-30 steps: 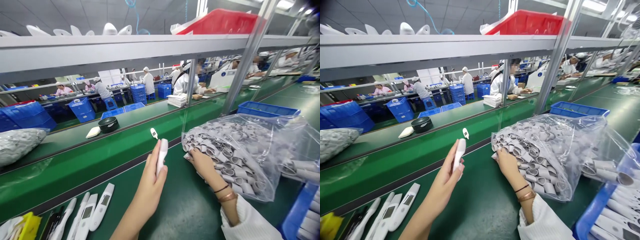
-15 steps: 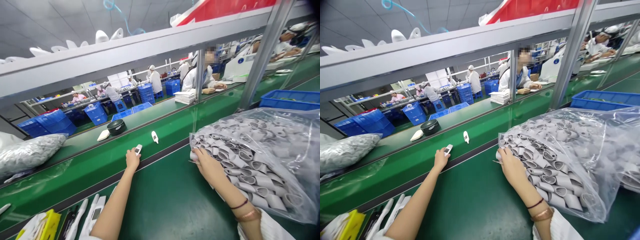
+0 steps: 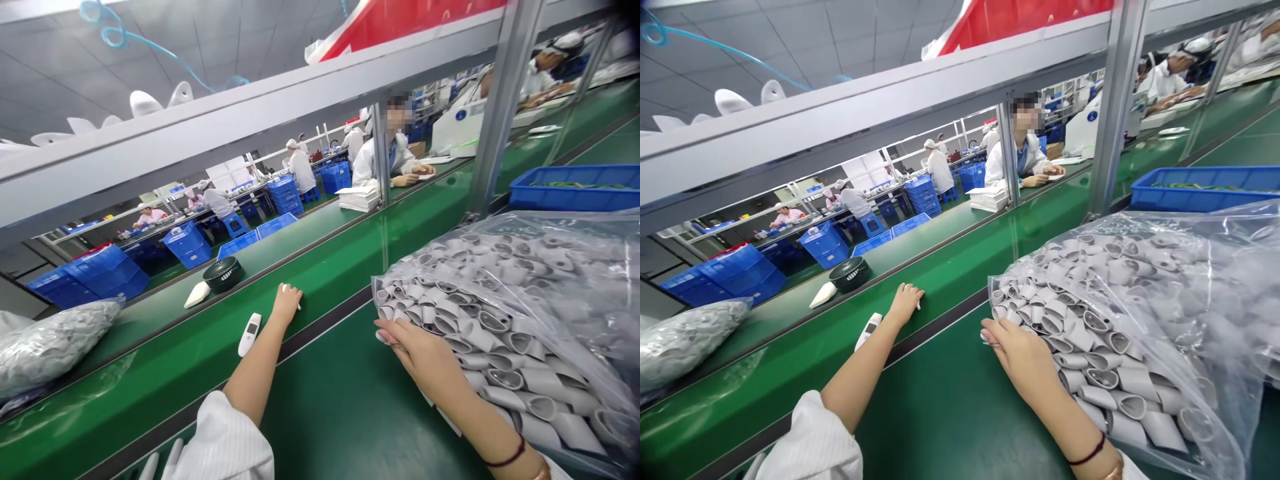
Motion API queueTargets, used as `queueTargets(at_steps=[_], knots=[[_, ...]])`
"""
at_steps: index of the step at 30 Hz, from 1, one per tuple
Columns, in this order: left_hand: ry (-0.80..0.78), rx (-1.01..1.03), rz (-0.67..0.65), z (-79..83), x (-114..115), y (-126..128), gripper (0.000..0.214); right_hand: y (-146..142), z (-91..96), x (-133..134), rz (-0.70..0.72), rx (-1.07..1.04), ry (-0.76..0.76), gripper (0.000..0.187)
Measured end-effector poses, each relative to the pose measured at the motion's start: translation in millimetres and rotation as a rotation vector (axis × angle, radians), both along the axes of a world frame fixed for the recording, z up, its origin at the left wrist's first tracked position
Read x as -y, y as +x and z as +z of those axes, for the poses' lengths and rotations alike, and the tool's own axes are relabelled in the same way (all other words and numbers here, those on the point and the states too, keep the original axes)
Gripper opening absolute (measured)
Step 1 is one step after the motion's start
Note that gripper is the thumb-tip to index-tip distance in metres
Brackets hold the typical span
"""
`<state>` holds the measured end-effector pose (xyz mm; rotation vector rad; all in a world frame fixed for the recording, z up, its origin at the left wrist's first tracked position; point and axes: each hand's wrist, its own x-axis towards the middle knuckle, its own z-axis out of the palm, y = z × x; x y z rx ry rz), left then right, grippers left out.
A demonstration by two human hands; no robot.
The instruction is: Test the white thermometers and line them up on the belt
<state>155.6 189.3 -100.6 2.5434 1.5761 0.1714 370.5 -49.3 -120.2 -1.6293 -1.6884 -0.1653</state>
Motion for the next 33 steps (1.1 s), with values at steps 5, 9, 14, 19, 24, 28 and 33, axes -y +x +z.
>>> queueTargets(at_steps=[5, 9, 14, 19, 24, 28, 33], knots=[[-0.178, 0.257, 0.103, 7.1, 14, -17, 0.035, 0, 5.7, -2, 0.032, -0.404, -0.239, 0.031], [-0.349, 0.628, 0.1, 11.8, 65, -22, 0.034, -4, 6.4, -7, 0.051, -0.623, -0.259, 0.034], [-0.543, 1.065, -0.034, 45.9, 157, -32, 0.042, -7, 8.9, -10, 0.079, -0.827, -0.253, 0.058], [-0.641, 1.253, -0.177, 94.0, 226, -48, 0.047, -18, 50.4, -5, 0.16, -1.024, -0.256, 0.069], [-0.672, 1.287, -0.099, 112.3, 259, -55, 0.064, -55, 122.9, 8, 0.452, -1.207, -0.195, 0.056], [-0.503, 1.239, -0.041, 107.4, 269, -54, 0.074, -89, 144.7, 15, 0.573, -1.174, 0.042, 0.035], [-0.41, 1.165, -0.059, 105.8, 275, -55, 0.074, -103, 144.4, 20, 0.7, -0.929, 0.012, 0.015]])
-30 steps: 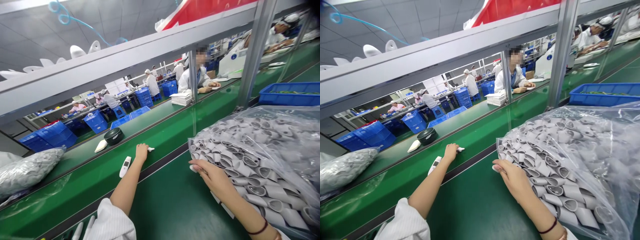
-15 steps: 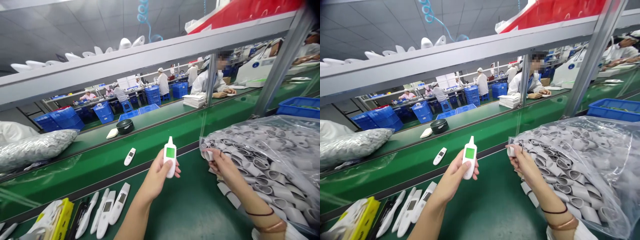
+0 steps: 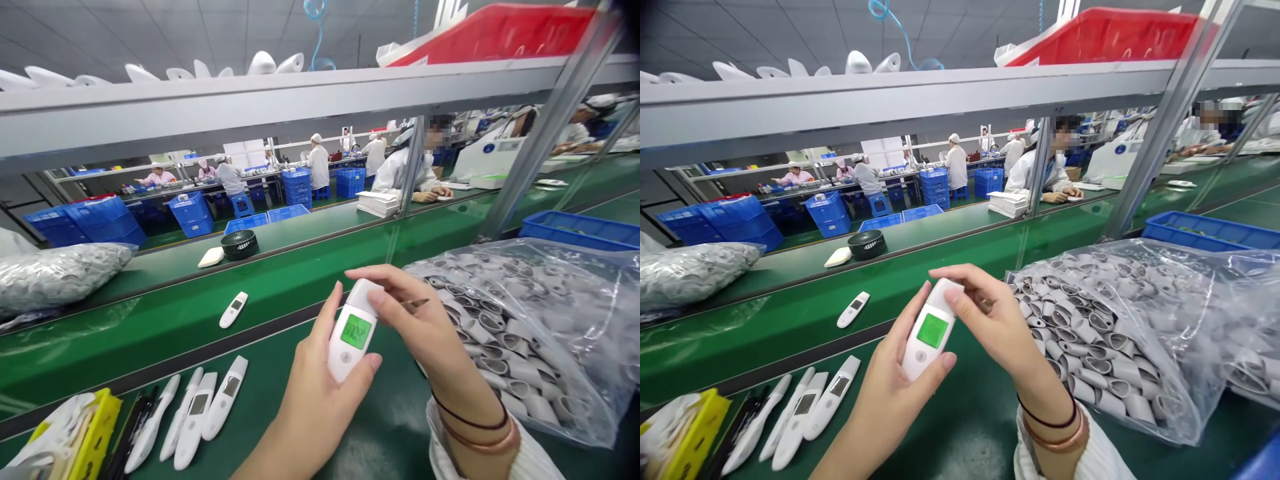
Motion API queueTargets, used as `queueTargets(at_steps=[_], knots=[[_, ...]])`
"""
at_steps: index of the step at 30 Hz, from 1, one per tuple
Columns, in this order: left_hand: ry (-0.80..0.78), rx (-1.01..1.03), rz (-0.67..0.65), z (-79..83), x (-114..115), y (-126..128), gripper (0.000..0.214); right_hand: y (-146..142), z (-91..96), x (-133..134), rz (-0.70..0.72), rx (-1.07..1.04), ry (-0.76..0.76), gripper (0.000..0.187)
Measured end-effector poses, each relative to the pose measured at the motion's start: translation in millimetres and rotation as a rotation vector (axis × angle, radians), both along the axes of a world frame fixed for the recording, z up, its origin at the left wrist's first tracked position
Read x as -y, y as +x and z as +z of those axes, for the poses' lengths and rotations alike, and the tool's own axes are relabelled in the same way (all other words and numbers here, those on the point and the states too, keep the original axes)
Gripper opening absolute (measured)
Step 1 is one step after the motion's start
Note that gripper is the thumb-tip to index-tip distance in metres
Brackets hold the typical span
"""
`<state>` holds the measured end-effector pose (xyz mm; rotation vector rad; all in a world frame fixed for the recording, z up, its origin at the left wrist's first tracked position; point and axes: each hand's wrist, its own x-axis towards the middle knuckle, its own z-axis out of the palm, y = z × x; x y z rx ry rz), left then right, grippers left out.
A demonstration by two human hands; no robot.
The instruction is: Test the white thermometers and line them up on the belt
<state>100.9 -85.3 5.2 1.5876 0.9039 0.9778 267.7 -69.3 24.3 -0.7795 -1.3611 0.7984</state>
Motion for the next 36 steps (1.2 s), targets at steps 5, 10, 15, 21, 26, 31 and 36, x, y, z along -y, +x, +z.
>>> queueTargets(at_steps=[5, 10, 15, 21, 26, 31, 36], knots=[[-0.01, -0.056, -0.016, 4.0, 2, 0, 0.075, 3, -0.5, 2, -0.061, 0.027, 0.045, 0.015], [-0.011, -0.065, -0.012, 8.5, 2, -1, 0.075, -1, -2.6, 1, -0.051, 0.03, 0.052, 0.016], [-0.005, -0.079, -0.036, 9.9, 0, -3, 0.073, -10, -3.3, 1, -0.134, 0.081, 0.093, 0.015], [0.059, -0.086, -0.008, 4.0, -2, 1, 0.055, -12, -4.8, 4, -0.255, 0.154, 0.137, 0.02], [0.175, -0.273, 0.095, 5.0, -5, 3, 0.027, -10, -6.1, 3, -0.311, 0.203, 0.127, 0.025], [0.154, -0.336, 0.069, 6.1, -4, 2, 0.027, -10, -6.6, 1, -0.275, 0.184, 0.123, 0.023], [0.141, -0.333, 0.074, 3.6, -4, 4, 0.026, -11, -7.6, -2, -0.259, 0.169, 0.085, 0.026]])
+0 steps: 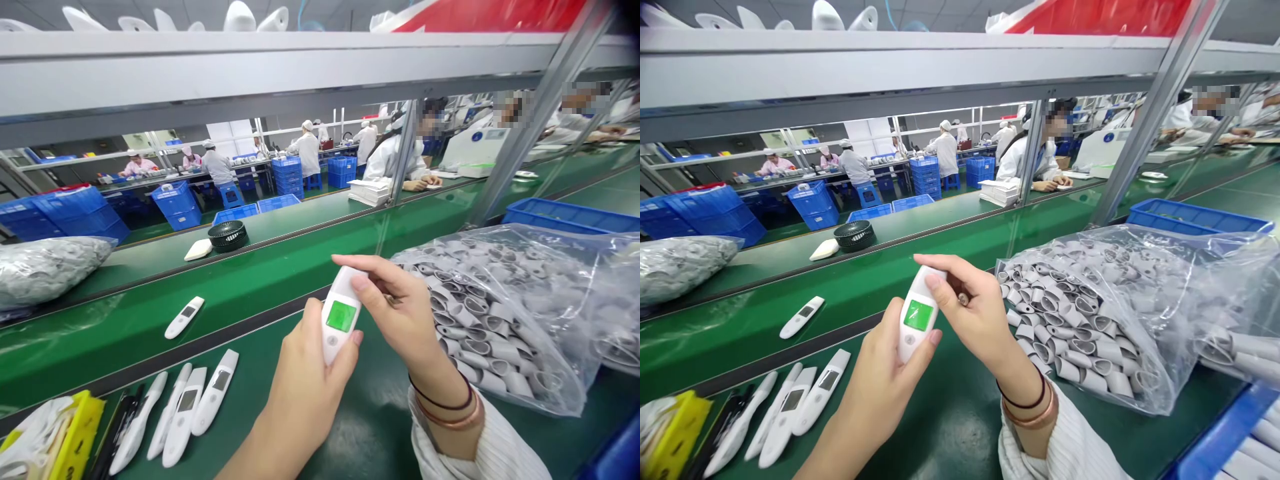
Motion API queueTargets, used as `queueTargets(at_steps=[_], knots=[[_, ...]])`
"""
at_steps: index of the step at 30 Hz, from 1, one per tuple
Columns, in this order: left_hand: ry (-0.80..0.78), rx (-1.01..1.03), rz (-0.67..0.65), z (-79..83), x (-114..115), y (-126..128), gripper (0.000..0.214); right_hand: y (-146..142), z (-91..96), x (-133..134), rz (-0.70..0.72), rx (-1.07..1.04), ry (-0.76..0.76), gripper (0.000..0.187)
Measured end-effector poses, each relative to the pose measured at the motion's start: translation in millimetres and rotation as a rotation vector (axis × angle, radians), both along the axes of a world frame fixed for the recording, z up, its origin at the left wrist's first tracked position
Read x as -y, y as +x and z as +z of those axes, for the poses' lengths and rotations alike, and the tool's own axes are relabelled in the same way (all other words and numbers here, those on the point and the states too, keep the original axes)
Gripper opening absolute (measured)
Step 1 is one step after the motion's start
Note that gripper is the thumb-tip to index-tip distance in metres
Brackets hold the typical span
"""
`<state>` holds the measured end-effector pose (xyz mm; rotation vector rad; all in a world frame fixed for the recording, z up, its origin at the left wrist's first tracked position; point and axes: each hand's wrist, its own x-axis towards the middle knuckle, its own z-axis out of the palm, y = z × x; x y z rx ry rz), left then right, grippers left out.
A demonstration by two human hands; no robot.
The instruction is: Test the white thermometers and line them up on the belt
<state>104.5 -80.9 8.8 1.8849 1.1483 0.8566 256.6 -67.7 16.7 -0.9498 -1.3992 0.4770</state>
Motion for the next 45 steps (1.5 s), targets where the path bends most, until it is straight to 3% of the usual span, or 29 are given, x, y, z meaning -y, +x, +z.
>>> queueTargets(at_steps=[2, 6, 10, 13, 16, 20, 27, 30, 34, 39, 42, 45], knots=[[0.041, 0.008, 0.017, -1.5, -2, 0, 0.024, 3, -0.8, -2, 0.061, -0.016, -0.023, 0.034], [0.204, 0.157, 0.151, -3.4, -11, -1, 0.015, 10, -2.8, -4, 0.271, -0.073, -0.076, 0.069], [-0.015, 0.645, 0.14, -3.3, -22, -2, 0.038, 9, -0.2, -2, 0.213, 0.094, -0.093, 0.037], [-0.104, 0.861, -0.004, -3.0, -25, -2, 0.026, 4, 3.6, 0, 0.165, 0.267, 0.055, 0.029], [-0.111, 0.889, -0.08, -3.2, -25, -2, 0.023, 0, 5.2, 2, 0.024, 0.384, 0.228, 0.03], [-0.094, 0.847, -0.091, -5.0, -20, -3, 0.025, -3, 3.5, 5, -0.156, 0.575, 0.347, 0.027], [0.166, 0.589, 0.121, -5.6, -14, -4, 0.035, -11, -2.3, 6, -0.415, 0.781, 0.398, 0.035], [0.007, 0.635, 0.074, -0.6, -17, -9, 0.036, -12, -3.3, 4, -0.286, 0.719, 0.348, 0.035], [-0.288, 0.802, -0.177, 2.4, -23, -16, 0.027, -11, -1.8, 3, -0.127, 0.589, 0.243, 0.032], [-0.431, 0.792, -0.259, 1.1, -28, -13, 0.025, -4, 1.5, -1, -0.143, 0.659, 0.44, 0.011], [-0.539, 0.769, -0.331, 2.8, -28, -13, 0.011, 0, 1.4, -5, -0.093, 0.753, 0.542, 0.021], [-0.606, 0.8, -0.393, 5.7, -26, -15, 0.033, 0, -1.8, -6, -0.034, 0.583, 0.532, 0.016]])
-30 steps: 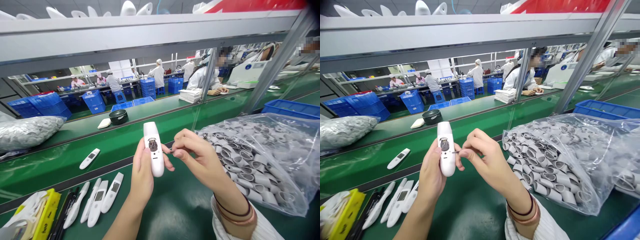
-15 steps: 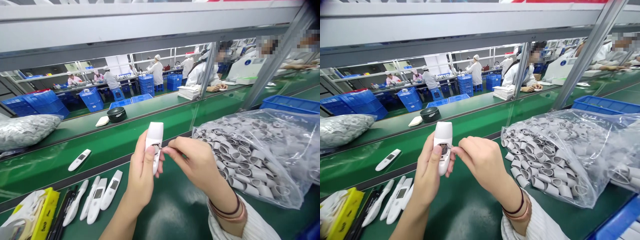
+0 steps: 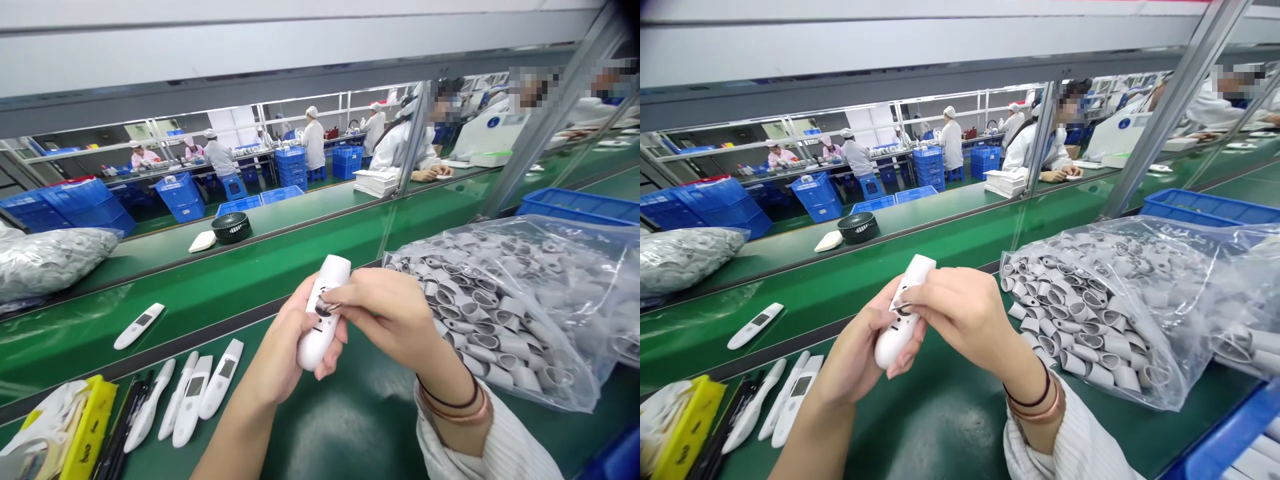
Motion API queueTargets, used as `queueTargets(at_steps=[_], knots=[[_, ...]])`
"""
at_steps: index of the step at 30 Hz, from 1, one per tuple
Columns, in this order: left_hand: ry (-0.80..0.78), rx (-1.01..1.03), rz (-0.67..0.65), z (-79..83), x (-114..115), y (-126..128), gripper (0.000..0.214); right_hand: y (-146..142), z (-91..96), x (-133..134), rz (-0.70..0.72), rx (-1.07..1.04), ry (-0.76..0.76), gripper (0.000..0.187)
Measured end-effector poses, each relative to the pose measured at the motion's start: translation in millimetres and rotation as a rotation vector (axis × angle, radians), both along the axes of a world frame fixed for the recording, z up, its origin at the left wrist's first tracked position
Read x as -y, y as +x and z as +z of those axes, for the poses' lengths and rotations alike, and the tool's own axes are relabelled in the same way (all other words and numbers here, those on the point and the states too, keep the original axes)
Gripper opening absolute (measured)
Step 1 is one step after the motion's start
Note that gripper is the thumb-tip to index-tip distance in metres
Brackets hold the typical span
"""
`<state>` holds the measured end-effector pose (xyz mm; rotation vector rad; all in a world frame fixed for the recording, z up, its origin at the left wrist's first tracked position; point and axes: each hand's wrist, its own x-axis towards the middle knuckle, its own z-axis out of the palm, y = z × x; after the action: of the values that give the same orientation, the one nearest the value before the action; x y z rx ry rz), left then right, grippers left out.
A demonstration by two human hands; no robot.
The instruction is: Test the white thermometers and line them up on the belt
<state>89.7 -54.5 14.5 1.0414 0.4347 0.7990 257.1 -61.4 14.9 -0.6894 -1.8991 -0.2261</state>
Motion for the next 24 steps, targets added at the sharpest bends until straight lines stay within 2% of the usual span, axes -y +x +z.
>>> queueTargets(at_steps=[3, 5, 8, 12, 15, 17, 18, 20, 23, 24], knots=[[0.04, 0.005, 0.085, 2.6, 5, -2, 0.048, -2, -4.2, 2, 0.026, -0.213, -0.035, 0.015], [0.081, -0.012, 0.146, 4.0, 9, -2, 0.048, -3, -6.0, 5, -0.028, -0.233, 0.015, 0.022], [0.125, -0.046, 0.208, 5.6, 16, -1, 0.054, -4, -6.4, 10, -0.147, -0.128, 0.137, 0.024], [0.122, -0.092, 0.327, 6.5, 22, 3, 0.066, -10, -6.1, 15, -0.268, 0.075, 0.25, 0.012], [0.131, -0.159, 0.418, 3.3, 23, 5, 0.065, -17, -6.6, 14, -0.309, 0.176, 0.319, 0.008], [0.207, -0.223, 0.454, -1.4, 23, 4, 0.06, -21, -7.0, 13, -0.288, 0.147, 0.309, 0.006], [0.266, -0.255, 0.459, -4.1, 22, 3, 0.059, -22, -7.1, 13, -0.246, 0.076, 0.232, 0.006], [0.384, -0.317, 0.464, -8.9, 23, 2, 0.059, -23, -6.8, 11, -0.096, -0.188, -0.064, 0.006], [0.518, -0.433, 0.516, -12.4, 27, 4, 0.059, -24, -4.7, 9, 0.243, -0.586, -0.647, 0.031], [0.557, -0.476, 0.54, -12.4, 29, 6, 0.06, -24, -4.0, 9, 0.352, -0.662, -0.79, 0.039]])
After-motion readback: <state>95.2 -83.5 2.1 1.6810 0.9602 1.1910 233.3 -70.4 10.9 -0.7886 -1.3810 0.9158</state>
